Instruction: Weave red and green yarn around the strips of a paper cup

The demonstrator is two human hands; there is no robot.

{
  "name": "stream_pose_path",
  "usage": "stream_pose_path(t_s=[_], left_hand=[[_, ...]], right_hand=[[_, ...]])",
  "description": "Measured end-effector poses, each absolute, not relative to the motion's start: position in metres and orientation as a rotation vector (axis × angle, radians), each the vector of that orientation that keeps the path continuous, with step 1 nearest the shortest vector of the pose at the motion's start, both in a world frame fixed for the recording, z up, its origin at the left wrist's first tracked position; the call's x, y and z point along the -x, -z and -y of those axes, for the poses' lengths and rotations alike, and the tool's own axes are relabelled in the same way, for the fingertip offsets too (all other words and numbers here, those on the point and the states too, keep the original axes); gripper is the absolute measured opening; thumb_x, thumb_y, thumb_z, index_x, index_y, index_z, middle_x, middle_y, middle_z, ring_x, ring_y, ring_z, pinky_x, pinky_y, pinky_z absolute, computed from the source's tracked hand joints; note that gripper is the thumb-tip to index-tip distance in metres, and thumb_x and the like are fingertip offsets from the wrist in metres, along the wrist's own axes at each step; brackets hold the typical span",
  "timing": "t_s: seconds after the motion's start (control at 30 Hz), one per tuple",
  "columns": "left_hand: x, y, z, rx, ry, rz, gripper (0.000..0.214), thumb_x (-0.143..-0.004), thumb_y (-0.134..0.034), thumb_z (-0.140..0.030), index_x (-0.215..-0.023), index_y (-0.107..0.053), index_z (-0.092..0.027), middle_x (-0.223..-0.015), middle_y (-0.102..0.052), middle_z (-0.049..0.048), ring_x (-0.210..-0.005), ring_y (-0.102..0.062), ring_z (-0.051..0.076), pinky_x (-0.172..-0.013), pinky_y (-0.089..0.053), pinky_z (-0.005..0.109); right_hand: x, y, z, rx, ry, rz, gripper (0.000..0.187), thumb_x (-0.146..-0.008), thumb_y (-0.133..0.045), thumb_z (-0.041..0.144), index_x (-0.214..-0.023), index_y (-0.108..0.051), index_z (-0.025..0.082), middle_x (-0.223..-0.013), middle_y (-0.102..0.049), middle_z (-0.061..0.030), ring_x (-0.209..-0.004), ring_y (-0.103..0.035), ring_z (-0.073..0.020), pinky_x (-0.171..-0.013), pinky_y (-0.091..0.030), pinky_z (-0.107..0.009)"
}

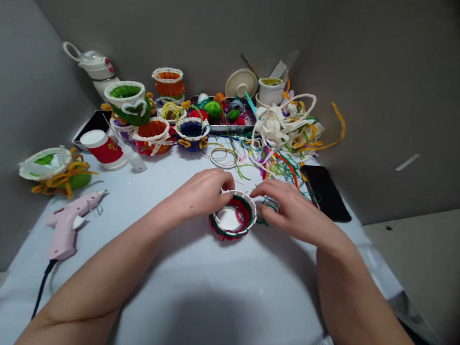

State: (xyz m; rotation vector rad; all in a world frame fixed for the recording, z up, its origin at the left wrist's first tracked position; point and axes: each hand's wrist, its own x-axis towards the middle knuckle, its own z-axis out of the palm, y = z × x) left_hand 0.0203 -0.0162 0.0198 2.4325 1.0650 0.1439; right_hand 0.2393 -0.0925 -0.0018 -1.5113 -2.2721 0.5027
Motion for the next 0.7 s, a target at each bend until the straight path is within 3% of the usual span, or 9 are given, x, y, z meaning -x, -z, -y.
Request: stream_pose_path(t_s=[0.23, 0.47, 0.7], left_hand=[[-0.015, -0.031, 0.020, -2.468, -0.037, -1.167, 0.017, -0.082, -0.054, -0.028, -0.088, -0.067, -0.018, -0.086, -0.070, 0.0053, -0.075, -0.061, 0.018, -0.066, -0.043, 0.029], [-0.024, -0.020, 0.026, -2.629, 0.070, -1.245, 0.021, -0.082, -0.048, -0.017, -0.087, -0.068, -0.016, -0.083, -0.071, 0.0102, -0.077, -0.065, 0.023, -0.069, -0.045, 0.032], [-0.023, -0.020, 0.028, -2.663, 0.146, -1.270, 0.025, -0.082, -0.046, -0.014, -0.087, -0.070, -0.016, -0.082, -0.072, 0.0120, -0.078, -0.066, 0.025, -0.068, -0.045, 0.033]], right_hand=[[-0.215, -0.013, 0.083, 1.561, -0.480, 2.120, 0.015, -0.086, -0.059, 0.027, -0.098, -0.064, 0.019, -0.097, -0.070, -0.0060, -0.090, -0.062, -0.0202, -0.078, -0.044, -0.030], [-0.178, -0.019, 0.062, 1.868, -0.300, 2.462, 0.017, -0.087, -0.051, 0.017, -0.079, -0.065, 0.018, -0.085, -0.070, -0.0087, -0.077, -0.061, -0.0198, -0.059, -0.030, -0.030], [-0.178, -0.019, 0.061, 1.936, -0.255, 2.514, 0.019, -0.088, -0.049, 0.018, -0.083, -0.068, 0.019, -0.086, -0.070, -0.0108, -0.077, -0.062, -0.0215, -0.058, -0.028, -0.031]])
